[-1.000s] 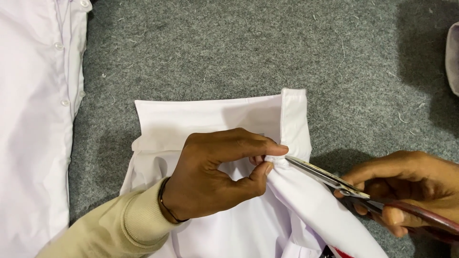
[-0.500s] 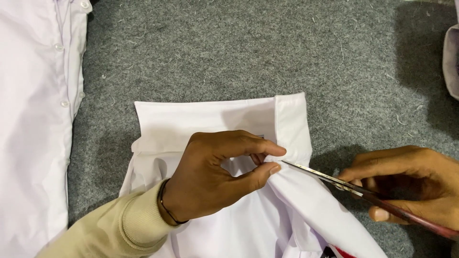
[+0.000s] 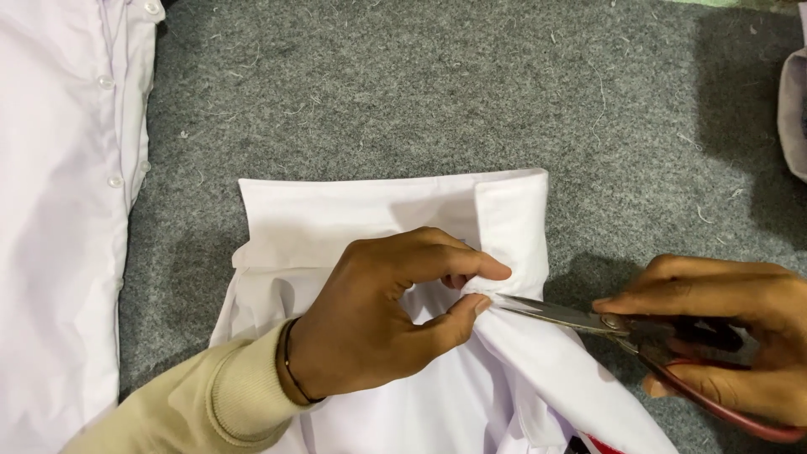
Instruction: Trimming loose threads from white shirts using scissors and folding them for packaging.
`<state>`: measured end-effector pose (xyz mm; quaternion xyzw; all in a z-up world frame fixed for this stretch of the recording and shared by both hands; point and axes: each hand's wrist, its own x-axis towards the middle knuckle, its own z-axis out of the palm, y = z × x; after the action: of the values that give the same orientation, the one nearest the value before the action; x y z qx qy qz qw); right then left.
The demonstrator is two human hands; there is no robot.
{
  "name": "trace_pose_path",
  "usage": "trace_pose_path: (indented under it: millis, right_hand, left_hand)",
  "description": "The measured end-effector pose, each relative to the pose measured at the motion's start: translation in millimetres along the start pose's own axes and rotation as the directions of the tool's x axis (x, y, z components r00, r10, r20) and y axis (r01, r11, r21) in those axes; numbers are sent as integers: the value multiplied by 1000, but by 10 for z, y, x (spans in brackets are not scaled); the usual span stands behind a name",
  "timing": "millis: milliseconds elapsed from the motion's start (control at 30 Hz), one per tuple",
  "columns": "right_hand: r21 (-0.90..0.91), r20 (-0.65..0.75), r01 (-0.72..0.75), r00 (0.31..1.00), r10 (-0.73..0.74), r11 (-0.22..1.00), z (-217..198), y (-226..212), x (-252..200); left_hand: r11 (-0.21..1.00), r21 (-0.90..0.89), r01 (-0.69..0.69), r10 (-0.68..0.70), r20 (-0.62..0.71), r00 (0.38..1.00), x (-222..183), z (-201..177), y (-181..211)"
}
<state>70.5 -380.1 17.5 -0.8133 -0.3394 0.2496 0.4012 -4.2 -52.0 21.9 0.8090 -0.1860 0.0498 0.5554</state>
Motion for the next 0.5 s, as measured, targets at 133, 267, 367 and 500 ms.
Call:
trace_pose_path:
  millis: [133, 267, 367, 500]
  right_hand:
    - [-92, -28, -60, 998, 58, 994, -13, -41, -10]
    - [-197, -8, -64, 998, 63, 978, -23, -15, -28]
    - [-191, -30, -58, 998, 53, 980, -9, -39, -27]
    - [-173, -74, -31, 997, 19, 984, 5, -61, -38]
  left_hand:
    - [998, 56, 11, -15, 72, 997, -12, -11, -20]
    - [991, 128, -49, 32, 132, 991, -23, -34, -75]
    - [993, 99, -68, 50, 176, 983, -24, -26, -96]
    - [967, 184, -175, 140, 192, 971, -18, -1, -124]
